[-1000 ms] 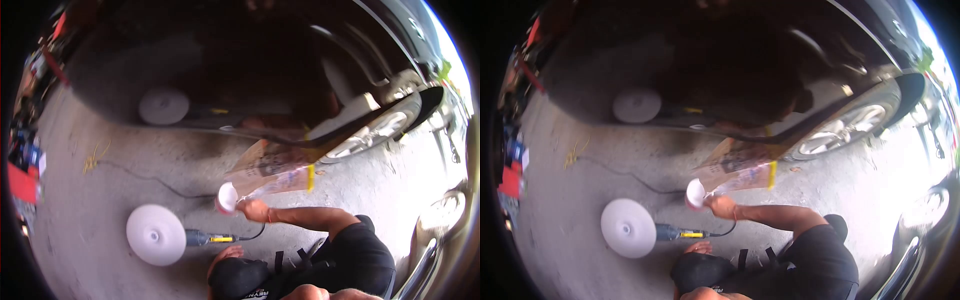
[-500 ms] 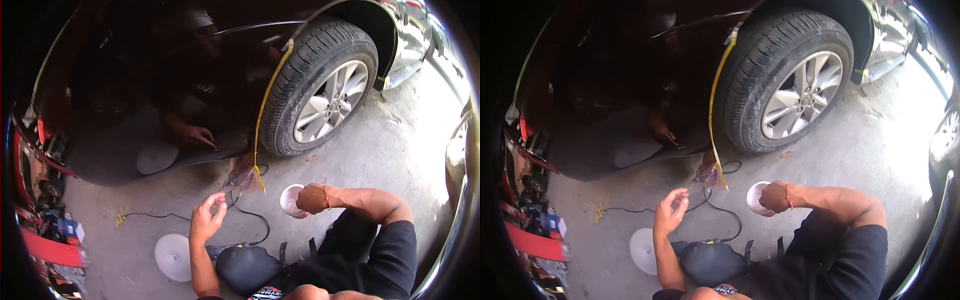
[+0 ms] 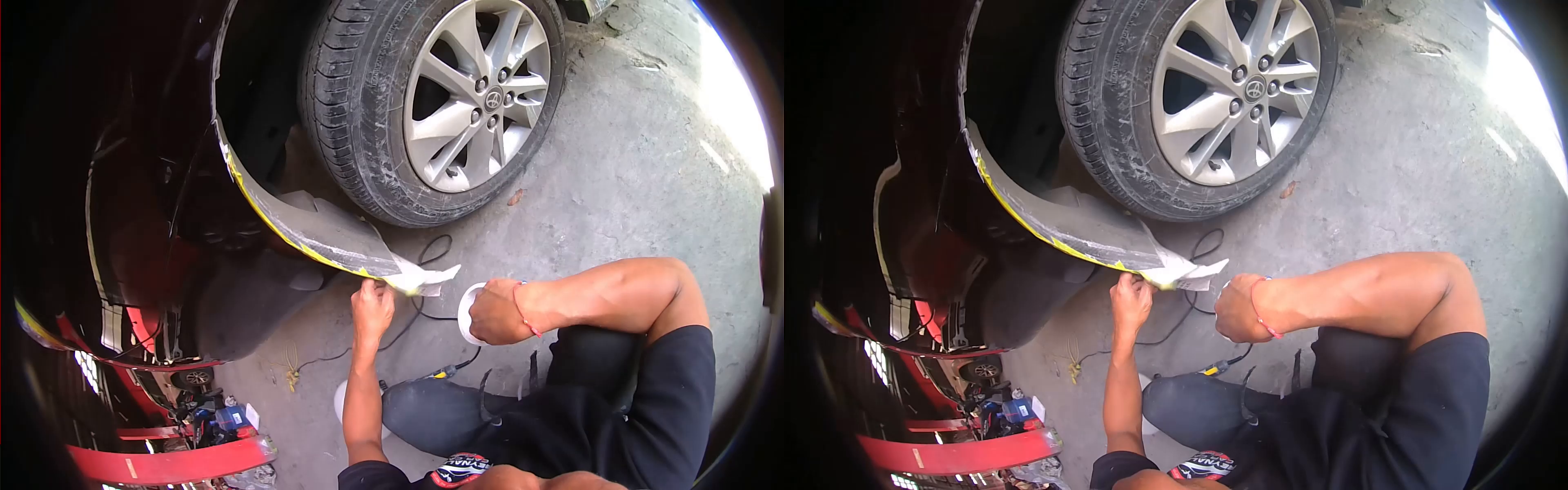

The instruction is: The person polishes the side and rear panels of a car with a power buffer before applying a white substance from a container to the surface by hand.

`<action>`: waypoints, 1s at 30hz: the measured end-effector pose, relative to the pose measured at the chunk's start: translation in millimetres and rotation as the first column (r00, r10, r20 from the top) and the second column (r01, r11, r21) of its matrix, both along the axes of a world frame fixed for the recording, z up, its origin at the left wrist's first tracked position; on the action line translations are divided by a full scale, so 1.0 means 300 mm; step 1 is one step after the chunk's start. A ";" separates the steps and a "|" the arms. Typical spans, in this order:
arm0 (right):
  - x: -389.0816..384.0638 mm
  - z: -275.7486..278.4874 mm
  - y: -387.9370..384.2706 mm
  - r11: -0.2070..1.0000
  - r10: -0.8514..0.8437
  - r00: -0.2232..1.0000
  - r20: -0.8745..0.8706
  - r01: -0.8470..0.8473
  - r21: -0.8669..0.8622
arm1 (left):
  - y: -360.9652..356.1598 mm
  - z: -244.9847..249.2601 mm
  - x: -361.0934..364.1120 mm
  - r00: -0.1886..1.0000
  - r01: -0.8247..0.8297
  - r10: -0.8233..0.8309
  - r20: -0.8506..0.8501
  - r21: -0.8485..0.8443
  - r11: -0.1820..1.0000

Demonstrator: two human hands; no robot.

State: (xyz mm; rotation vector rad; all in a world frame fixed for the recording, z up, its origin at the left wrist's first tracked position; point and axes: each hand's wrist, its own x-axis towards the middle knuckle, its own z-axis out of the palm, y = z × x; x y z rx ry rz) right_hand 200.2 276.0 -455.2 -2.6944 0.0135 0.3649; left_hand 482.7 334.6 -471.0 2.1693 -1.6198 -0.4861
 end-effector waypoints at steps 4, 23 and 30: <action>-0.022 0.026 -0.009 1.000 -0.024 0.999 -0.036 0.024 -0.005 | -0.025 -0.022 -0.031 0.985 -0.036 0.068 0.161 -0.196 0.980; -0.015 0.032 -0.026 1.000 -0.031 0.998 0.049 0.030 0.006 | -0.073 0.026 -0.072 0.844 -0.148 0.274 0.461 -0.291 0.945; -0.014 0.041 -0.026 0.998 -0.065 0.992 0.105 0.068 -0.018 | 0.159 0.225 -0.034 0.988 0.055 -0.093 0.121 0.287 0.956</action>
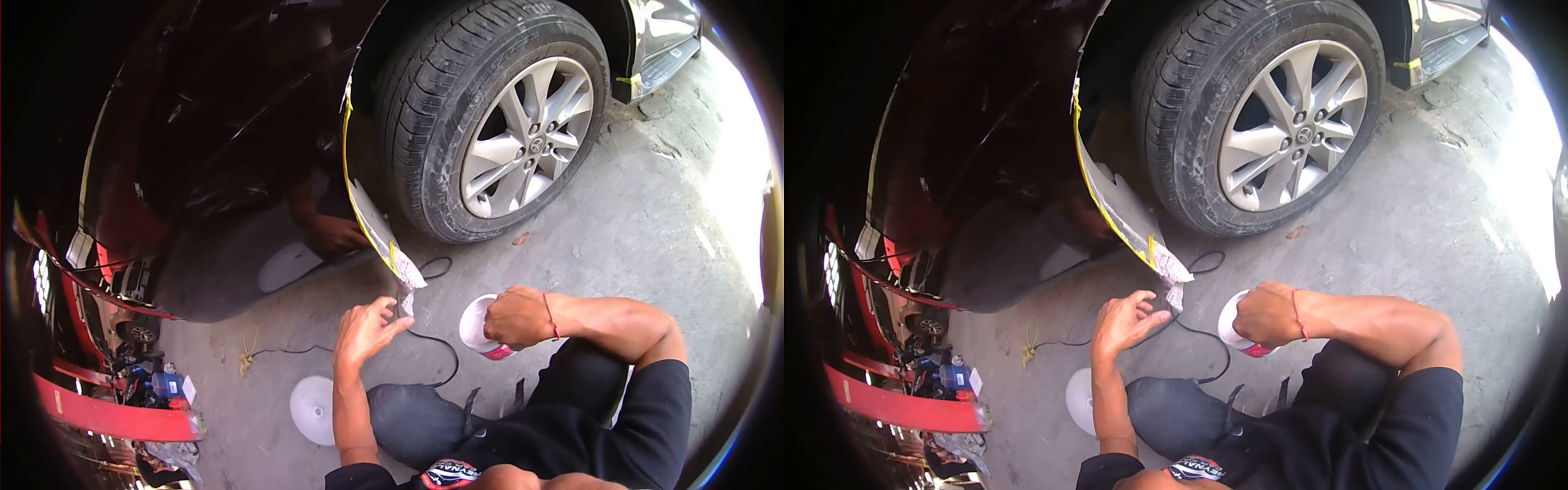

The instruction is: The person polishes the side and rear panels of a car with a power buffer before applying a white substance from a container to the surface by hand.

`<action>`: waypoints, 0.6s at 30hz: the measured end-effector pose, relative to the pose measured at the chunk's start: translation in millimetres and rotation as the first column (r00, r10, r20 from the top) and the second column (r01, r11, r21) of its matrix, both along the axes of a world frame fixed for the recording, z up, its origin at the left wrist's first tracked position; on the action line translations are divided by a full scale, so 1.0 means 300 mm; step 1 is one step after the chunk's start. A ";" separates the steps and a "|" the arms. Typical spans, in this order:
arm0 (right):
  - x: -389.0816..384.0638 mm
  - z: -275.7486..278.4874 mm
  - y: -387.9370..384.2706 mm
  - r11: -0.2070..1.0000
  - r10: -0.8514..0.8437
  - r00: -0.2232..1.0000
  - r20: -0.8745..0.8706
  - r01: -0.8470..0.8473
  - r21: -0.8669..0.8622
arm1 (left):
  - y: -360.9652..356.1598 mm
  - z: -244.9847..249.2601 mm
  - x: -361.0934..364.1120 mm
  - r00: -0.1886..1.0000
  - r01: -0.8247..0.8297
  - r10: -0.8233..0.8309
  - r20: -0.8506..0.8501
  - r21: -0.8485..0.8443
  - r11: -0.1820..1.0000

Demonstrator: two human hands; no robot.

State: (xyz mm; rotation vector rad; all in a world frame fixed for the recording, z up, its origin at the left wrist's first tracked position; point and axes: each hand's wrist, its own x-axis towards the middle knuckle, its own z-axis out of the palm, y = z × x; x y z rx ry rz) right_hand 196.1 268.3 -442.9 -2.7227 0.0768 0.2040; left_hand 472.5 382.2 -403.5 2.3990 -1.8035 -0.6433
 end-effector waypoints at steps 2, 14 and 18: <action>0.002 0.003 -0.012 1.000 0.006 0.997 0.073 -0.006 0.000 | 0.026 0.011 -0.011 0.991 0.036 -0.053 -0.126 -0.137 0.990; 0.065 0.080 0.035 0.976 -0.191 0.600 0.777 0.028 0.218 | -0.019 -0.169 0.047 0.239 -0.289 -0.315 -0.919 -0.377 0.880; 0.091 0.074 0.070 0.979 -0.162 0.528 0.834 -0.018 0.201 | -0.026 -0.211 0.075 -0.140 -0.298 -0.326 -0.935 -0.274 0.914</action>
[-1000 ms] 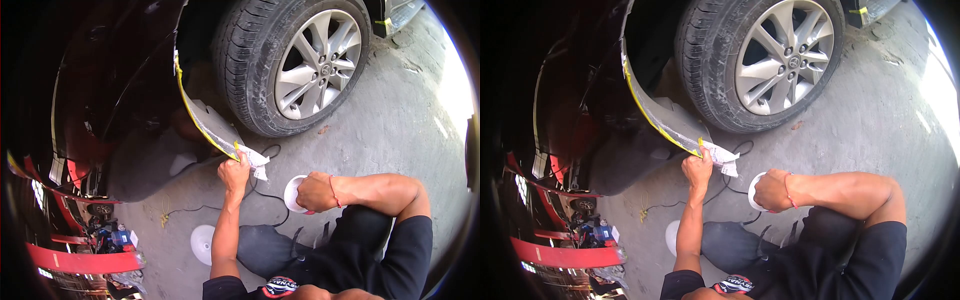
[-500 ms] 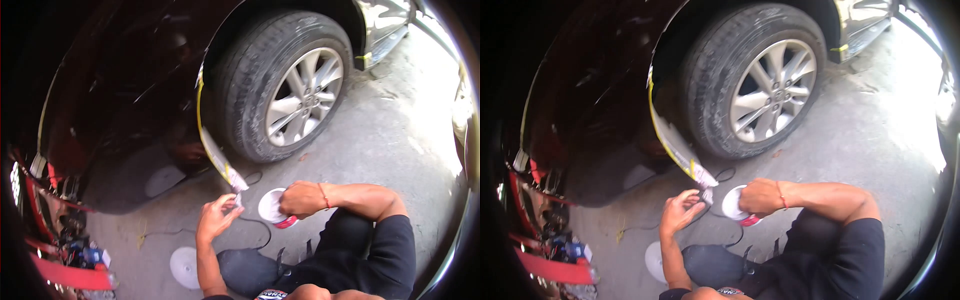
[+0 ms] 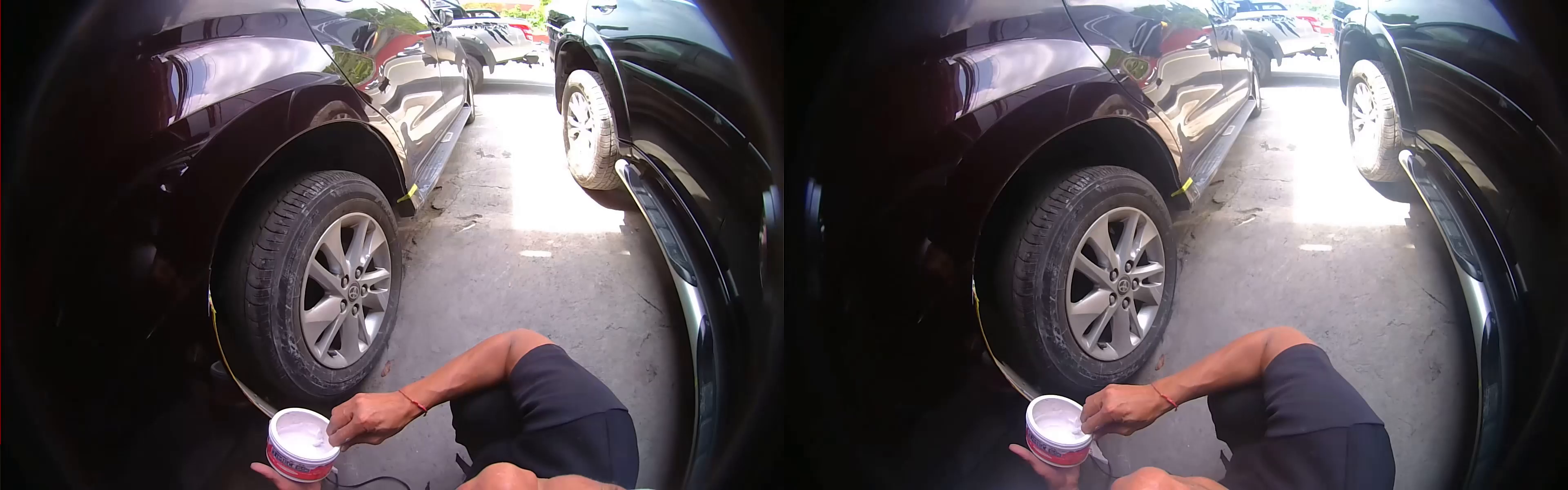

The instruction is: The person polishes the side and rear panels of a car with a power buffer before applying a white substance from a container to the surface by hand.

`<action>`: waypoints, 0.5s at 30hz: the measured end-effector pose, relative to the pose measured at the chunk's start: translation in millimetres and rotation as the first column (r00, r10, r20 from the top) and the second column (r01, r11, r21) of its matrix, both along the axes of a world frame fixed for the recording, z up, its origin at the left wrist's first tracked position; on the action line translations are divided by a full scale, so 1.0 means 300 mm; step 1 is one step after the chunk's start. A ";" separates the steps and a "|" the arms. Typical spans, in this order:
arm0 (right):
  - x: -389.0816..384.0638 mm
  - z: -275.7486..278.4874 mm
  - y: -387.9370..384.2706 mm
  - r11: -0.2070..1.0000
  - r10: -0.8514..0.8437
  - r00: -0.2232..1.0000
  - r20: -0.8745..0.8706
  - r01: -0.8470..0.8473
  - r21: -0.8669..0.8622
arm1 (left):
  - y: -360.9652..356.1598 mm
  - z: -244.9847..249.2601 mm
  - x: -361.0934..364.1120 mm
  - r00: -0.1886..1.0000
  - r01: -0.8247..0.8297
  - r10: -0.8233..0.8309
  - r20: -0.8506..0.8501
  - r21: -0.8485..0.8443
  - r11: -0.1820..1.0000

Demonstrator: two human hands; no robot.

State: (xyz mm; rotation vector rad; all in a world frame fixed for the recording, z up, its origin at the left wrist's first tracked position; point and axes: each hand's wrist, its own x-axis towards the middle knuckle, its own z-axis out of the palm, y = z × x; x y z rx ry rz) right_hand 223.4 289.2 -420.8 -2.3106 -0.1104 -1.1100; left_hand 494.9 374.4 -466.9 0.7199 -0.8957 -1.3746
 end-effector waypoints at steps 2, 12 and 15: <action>0.006 -0.003 0.013 0.999 0.013 1.000 -0.023 -0.013 0.034 | -0.023 0.006 -0.012 0.999 0.035 -0.035 0.004 0.000 0.999; -0.005 0.074 -0.040 0.960 -0.245 0.964 -0.100 0.227 -0.161 | -0.012 0.065 -0.024 0.973 0.034 -0.026 -0.231 0.029 0.999; -0.005 0.082 -0.043 0.942 -0.305 0.950 -0.066 0.291 -0.166 | 0.004 0.079 -0.004 0.981 0.044 -0.036 -0.193 0.039 0.998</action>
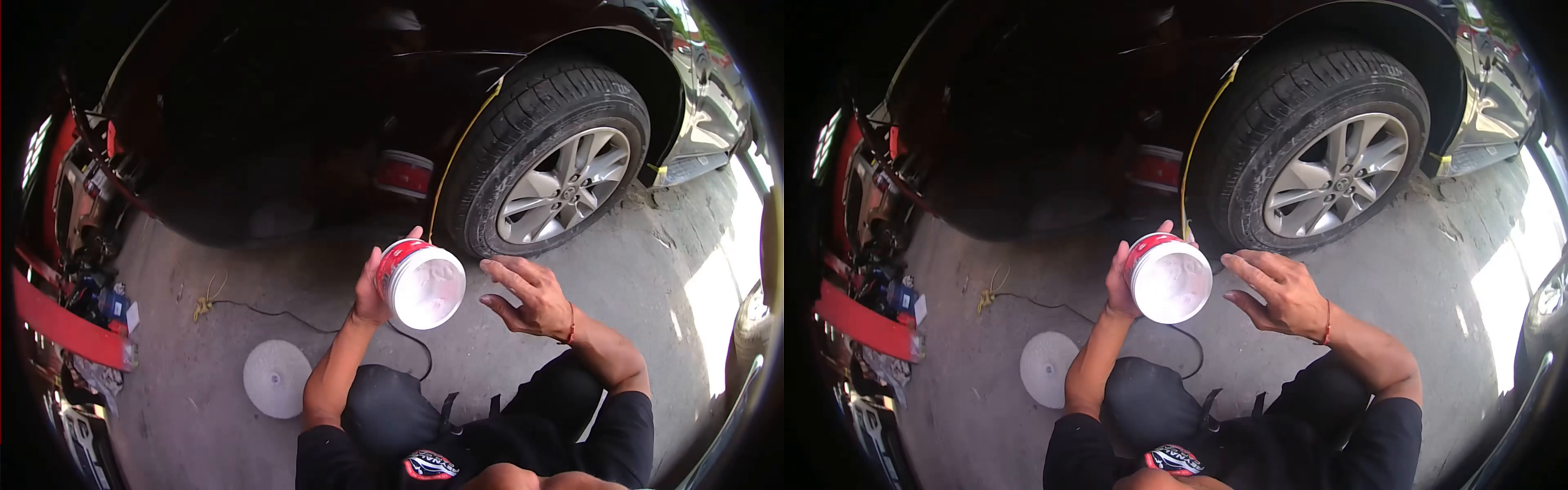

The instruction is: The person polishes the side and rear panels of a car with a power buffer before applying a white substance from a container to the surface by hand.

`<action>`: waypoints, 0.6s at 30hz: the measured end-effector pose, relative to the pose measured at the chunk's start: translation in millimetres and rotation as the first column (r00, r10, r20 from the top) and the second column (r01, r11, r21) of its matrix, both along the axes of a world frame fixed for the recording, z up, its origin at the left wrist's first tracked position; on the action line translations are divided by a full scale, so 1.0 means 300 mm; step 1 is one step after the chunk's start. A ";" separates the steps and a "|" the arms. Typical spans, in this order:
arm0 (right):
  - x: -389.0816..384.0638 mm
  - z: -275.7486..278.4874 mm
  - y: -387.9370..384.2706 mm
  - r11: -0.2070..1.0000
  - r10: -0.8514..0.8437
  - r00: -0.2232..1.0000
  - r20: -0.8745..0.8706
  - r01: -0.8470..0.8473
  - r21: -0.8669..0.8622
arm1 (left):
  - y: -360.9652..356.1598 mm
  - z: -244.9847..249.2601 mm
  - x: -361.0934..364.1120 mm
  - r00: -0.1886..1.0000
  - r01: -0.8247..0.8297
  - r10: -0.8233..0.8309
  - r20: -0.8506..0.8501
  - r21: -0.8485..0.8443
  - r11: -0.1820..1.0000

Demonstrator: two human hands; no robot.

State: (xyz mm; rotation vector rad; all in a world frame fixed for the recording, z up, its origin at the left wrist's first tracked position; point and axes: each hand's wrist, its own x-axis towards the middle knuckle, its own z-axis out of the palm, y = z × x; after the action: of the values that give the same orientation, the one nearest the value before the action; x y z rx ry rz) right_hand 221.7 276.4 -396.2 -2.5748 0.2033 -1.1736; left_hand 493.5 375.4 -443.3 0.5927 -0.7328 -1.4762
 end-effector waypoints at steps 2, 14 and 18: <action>-0.002 -0.005 -0.008 0.995 0.081 0.997 -0.002 -0.081 -0.053 | 0.014 0.026 -0.010 0.997 -0.044 0.044 0.069 -0.006 0.999; 0.053 -0.115 0.038 0.946 -0.122 0.784 -0.608 -0.093 -0.310 | 0.004 -0.006 -0.052 0.923 0.016 -0.095 0.373 0.210 0.978; 0.052 -0.263 0.019 0.966 0.003 0.781 -0.625 -0.163 -0.199 | 0.002 -0.045 -0.087 0.889 0.039 -0.133 0.438 0.215 0.976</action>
State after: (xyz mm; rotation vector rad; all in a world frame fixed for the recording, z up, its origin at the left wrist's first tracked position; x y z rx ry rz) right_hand 237.2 282.0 -475.0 -3.0731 0.0813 -0.2789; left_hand 467.4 376.0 -456.9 1.0959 -0.9844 -1.5216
